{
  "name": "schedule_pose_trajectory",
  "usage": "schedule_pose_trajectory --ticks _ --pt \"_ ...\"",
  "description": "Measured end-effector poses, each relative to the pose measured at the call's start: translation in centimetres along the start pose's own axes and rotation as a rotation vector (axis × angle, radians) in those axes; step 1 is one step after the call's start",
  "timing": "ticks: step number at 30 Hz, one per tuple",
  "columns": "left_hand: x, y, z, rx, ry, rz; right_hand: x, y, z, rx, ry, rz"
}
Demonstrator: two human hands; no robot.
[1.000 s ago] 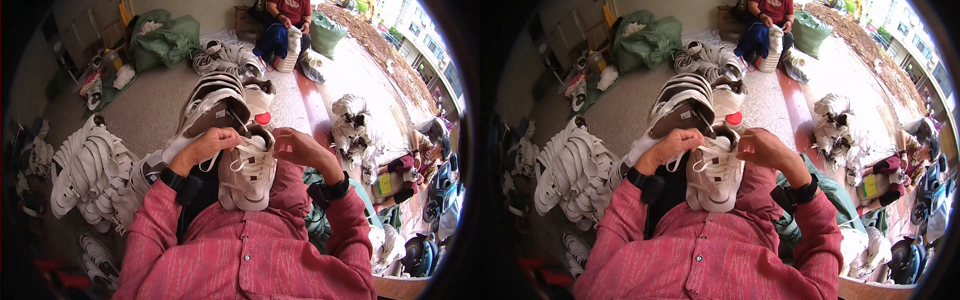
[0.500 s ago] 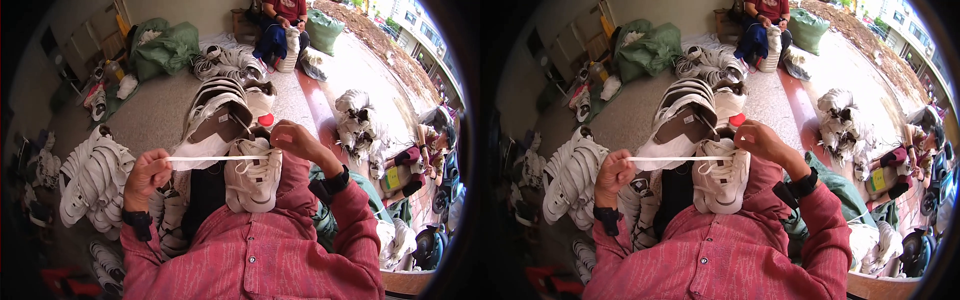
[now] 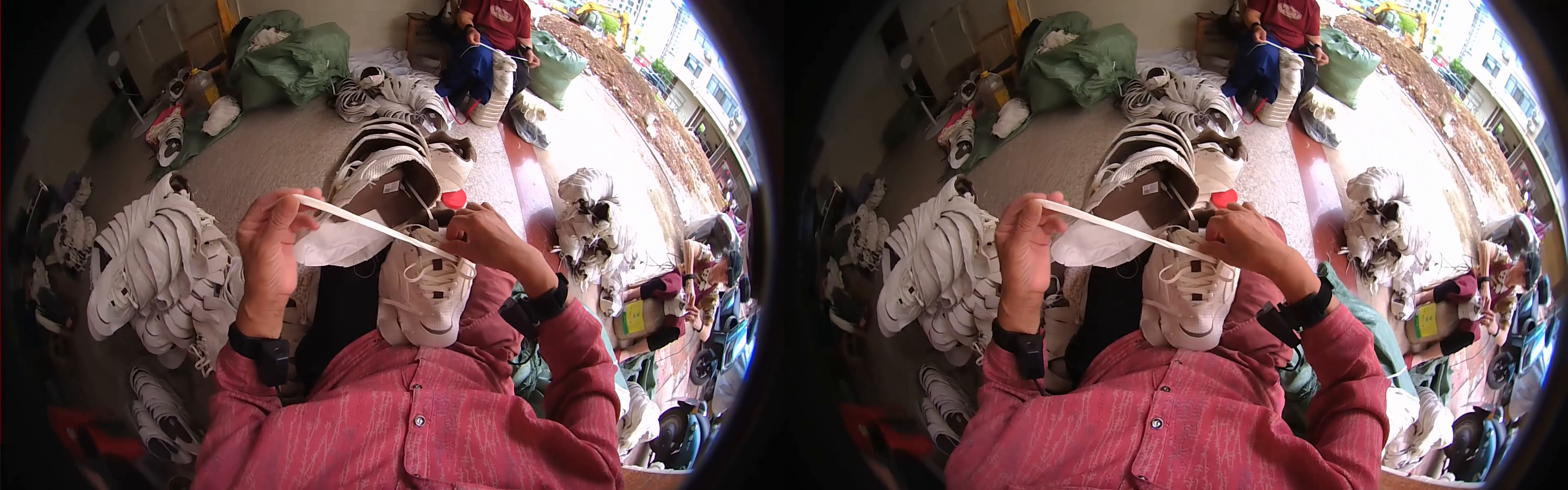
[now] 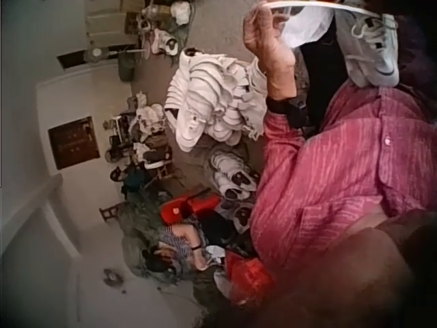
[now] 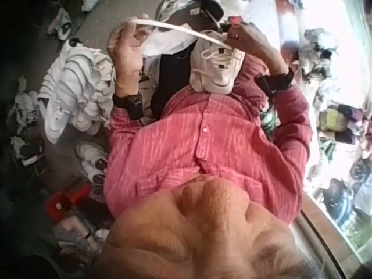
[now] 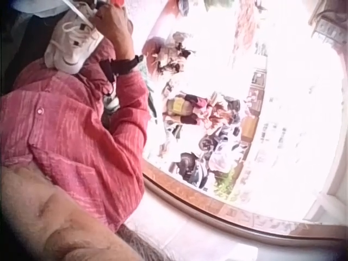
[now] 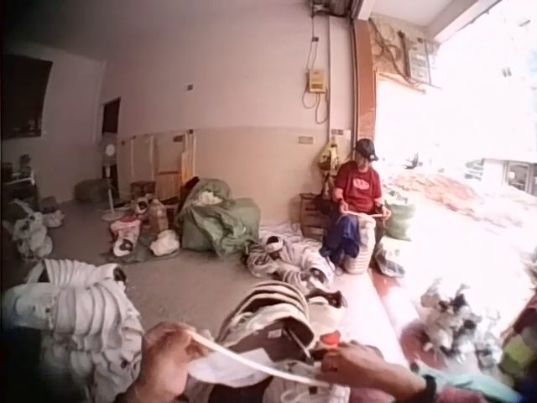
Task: Lacing white shoe uppers in a manufacturing environment.
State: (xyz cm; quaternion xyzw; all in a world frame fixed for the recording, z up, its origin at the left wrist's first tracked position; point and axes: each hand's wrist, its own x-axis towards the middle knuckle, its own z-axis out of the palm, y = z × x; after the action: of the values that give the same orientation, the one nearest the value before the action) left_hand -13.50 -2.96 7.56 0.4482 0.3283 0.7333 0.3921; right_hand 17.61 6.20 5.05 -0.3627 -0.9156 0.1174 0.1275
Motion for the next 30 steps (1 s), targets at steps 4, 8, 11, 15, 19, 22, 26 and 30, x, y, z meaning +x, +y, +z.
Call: schedule_pose_trajectory --ticks 4,8,11,15,19,22,26,30 --pt "0.1 0.1 2.5 -0.496 0.008 -0.202 0.2 0.0 0.1 0.016 -0.024 -0.007" --pt "-0.1 0.6 3.8 -0.231 -0.328 -0.29 0.0 0.3 0.6 0.116 -0.034 0.036" --pt "-1.4 -2.7 5.1 0.399 -0.398 0.016 -0.4 -0.3 0.5 0.33 0.012 0.147" --pt "-2.8 -7.1 4.3 0.71 -0.462 0.053 -0.8 0.4 0.9 0.902 0.145 0.298" --pt "-2.7 -8.5 3.5 0.735 -0.493 -0.182 -0.7 1.9 0.7 1.142 0.467 0.336" --pt "-2.5 -9.0 3.4 0.712 -0.524 -0.231 -0.7 2.1 -0.1 0.284 0.65 0.502" --pt "-2.3 -9.4 3.1 0.658 -0.587 -0.313 -0.3 -0.9 -0.7 -0.108 0.641 0.186" --pt "-2.1 -9.2 3.5 0.593 -0.617 -0.412 0.5 -2.2 0.8 -0.003 0.317 -0.17"
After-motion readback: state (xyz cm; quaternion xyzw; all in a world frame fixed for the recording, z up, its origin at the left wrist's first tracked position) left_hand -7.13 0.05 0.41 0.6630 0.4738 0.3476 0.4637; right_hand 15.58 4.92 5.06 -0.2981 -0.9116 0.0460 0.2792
